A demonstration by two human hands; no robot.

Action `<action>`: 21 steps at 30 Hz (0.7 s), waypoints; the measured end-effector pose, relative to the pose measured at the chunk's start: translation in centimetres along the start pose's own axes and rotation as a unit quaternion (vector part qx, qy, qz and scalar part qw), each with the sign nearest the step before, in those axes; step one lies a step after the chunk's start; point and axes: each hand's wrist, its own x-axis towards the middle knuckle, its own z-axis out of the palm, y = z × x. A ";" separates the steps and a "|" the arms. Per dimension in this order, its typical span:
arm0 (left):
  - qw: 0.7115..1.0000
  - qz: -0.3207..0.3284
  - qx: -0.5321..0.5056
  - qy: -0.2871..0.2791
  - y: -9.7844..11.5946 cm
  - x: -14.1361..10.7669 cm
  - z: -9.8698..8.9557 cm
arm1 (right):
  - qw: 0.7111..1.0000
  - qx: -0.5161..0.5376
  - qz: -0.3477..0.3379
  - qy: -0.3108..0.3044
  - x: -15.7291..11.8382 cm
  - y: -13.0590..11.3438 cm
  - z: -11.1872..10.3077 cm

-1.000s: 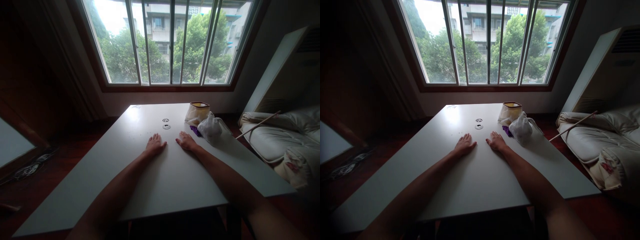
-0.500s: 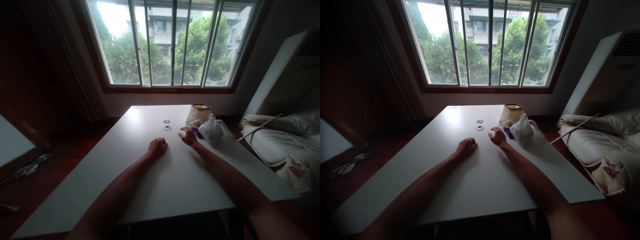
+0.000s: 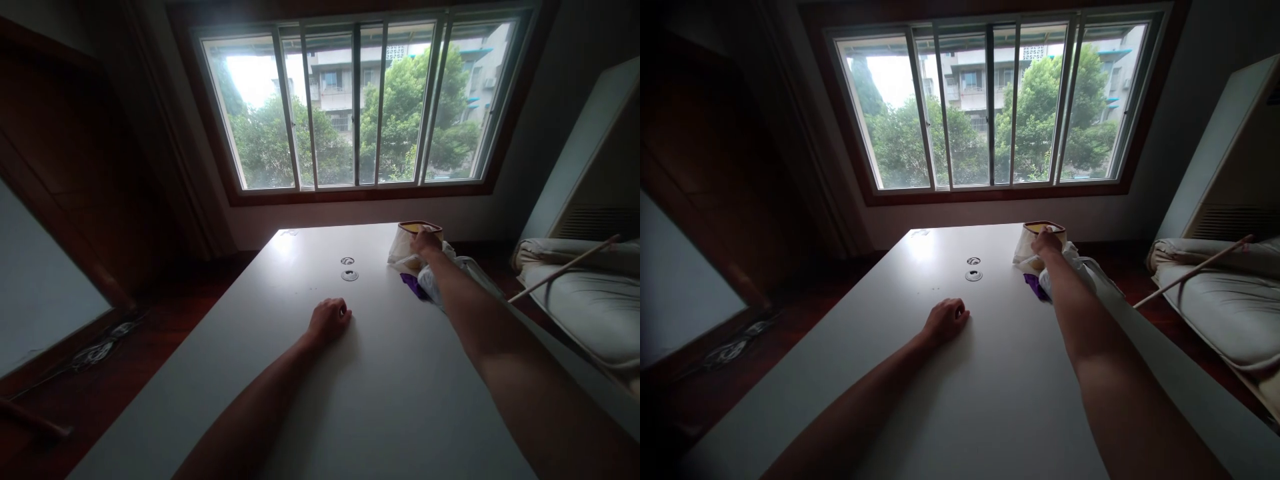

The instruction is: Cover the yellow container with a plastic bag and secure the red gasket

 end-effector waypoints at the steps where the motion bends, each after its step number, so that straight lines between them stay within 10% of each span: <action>1: 1.000 0.000 -0.001 0.000 0.0 0.0 0.0 | 1.000 -0.014 0.000 -0.003 0.1 0.2 0.1; 14: 0.999 0.006 -0.037 0.010 -0.5 -0.1 0.5 | 0.959 0.146 -0.203 0.132 -7.4 -4.7 -2.4; 21: 0.939 0.025 -0.183 0.289 -1.1 0.0 -0.3 | 0.913 0.239 -0.328 -0.033 -13.7 -8.3 -5.8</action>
